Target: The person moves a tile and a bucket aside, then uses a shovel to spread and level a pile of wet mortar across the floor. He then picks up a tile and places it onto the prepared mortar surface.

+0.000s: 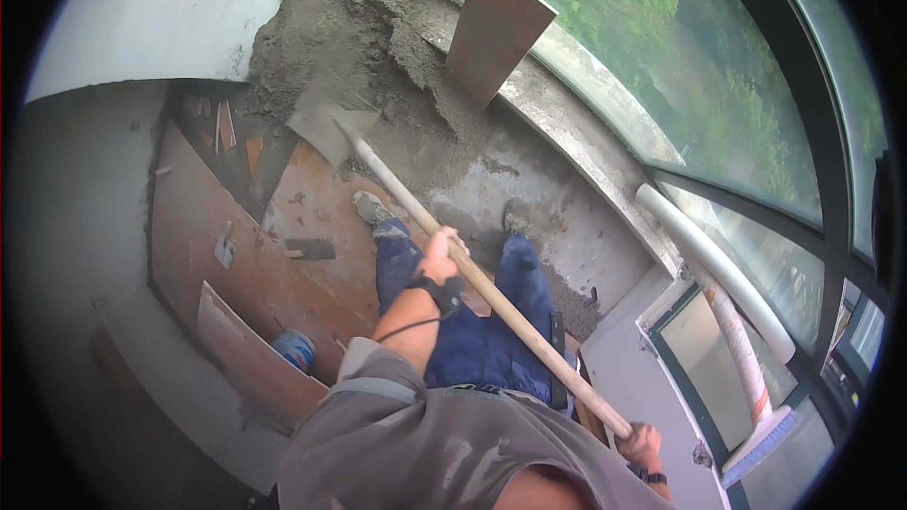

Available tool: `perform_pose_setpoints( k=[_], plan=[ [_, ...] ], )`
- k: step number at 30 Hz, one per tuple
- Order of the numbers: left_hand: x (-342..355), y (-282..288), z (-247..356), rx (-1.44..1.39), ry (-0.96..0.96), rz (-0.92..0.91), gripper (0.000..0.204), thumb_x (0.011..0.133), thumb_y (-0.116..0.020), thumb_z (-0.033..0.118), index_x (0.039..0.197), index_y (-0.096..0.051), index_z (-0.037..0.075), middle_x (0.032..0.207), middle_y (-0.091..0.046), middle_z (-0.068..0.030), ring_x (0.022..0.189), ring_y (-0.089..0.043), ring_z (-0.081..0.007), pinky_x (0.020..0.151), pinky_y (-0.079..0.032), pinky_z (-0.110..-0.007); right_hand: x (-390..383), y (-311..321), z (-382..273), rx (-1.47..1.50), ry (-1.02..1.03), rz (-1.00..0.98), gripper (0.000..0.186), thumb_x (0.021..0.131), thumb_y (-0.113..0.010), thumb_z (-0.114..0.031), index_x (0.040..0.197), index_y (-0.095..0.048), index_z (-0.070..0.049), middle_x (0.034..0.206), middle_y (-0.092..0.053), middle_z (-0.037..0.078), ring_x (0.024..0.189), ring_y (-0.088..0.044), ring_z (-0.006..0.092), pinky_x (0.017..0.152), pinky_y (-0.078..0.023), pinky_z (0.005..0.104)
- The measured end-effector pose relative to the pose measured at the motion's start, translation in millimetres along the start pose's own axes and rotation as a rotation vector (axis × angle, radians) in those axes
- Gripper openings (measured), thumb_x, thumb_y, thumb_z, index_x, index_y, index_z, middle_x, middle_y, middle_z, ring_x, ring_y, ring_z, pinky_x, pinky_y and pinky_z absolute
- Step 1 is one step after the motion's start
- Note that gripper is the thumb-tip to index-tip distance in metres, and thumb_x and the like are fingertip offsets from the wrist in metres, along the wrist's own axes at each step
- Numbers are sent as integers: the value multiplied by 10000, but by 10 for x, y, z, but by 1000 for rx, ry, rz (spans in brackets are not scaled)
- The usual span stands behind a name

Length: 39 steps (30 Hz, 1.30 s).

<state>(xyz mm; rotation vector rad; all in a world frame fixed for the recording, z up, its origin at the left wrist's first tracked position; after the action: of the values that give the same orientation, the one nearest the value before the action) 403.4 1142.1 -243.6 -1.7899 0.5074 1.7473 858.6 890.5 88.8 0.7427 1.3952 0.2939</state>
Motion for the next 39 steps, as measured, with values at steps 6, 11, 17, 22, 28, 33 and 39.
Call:
perform_pose_setpoints(
  k=[6, 11, 17, 22, 28, 33, 39],
  plan=[
    [-349, -245, -2110, -79, 341, 37, 93, 720, -579, 88, 715, -489, 65, 564, -482, -88, 483, -492, -234, 467, -446, -397, -1175, 1634, -55, -254, -562, -409, 332, 765, -569, -420, 881, -637, -116, 835, -631, 217, 787, -610, 400, 673, -479, 492],
    [-225, -114, -2355, -64, 392, 2, 83, 723, -580, 84, 724, -508, 43, 597, -513, -98, 504, -525, -233, 469, -473, -401, -1045, 2257, -234, -404, -622, -342, 333, 765, -569, -420, 885, -639, -118, 823, -632, 215, 784, -610, 401, 673, -480, 490],
    [365, 372, -939, -20, 193, 93, 98, 722, -588, 78, 706, -492, 73, 579, -491, -79, 476, -493, -208, 450, -444, -363, -337, 2073, -779, -412, -500, -235, 335, 764, -569, -421, 891, -641, -119, 810, -633, 212, 780, -610, 402, 672, -482, 487],
    [692, 495, -109, 16, 157, 101, 84, 734, -578, 69, 710, -497, 72, 572, -488, -78, 459, -474, -202, 442, -438, -361, 182, 1060, -1308, -260, -342, -169, 337, 763, -569, -422, 896, -642, -121, 798, -633, 209, 776, -610, 403, 672, -483, 485],
    [1213, 597, 678, 6, 75, 140, 73, 739, -567, 68, 728, -494, 68, 590, -491, -90, 478, -476, -220, 464, -435, -374, 568, -103, -1679, -79, -246, -190, 338, 763, -568, -422, 900, -644, -122, 787, -634, 207, 773, -610, 404, 672, -484, 482],
    [1011, 646, 552, 39, 68, 107, 85, 715, -577, 51, 740, -496, 66, 593, -492, -89, 485, -482, -217, 466, -441, -375, 386, -362, -1239, -140, -269, -154, 308, 765, -561, -394, 894, -652, -130, 792, -644, 194, 766, -621, 392, 675, -497, 474],
    [400, 361, 845, 131, -74, 147, 90, 711, -572, 44, 765, -501, 53, 614, -496, -91, 505, -507, -222, 473, -460, -377, 406, -873, -778, -63, -235, -187, 259, 629, -608, -324, 771, -687, -122, 742, -654, 149, 740, -640, 329, 701, -519, 404]
  ],
)
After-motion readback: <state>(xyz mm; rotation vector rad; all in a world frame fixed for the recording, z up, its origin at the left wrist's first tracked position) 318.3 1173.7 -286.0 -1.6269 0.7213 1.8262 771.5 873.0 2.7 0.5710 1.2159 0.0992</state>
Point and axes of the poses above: each hand's wrist, its own x-axis towards the middle knuckle, its own y-axis out of the back of the hand, z = x × y, the point moved 7 cm from there along x, towards the middle knuckle
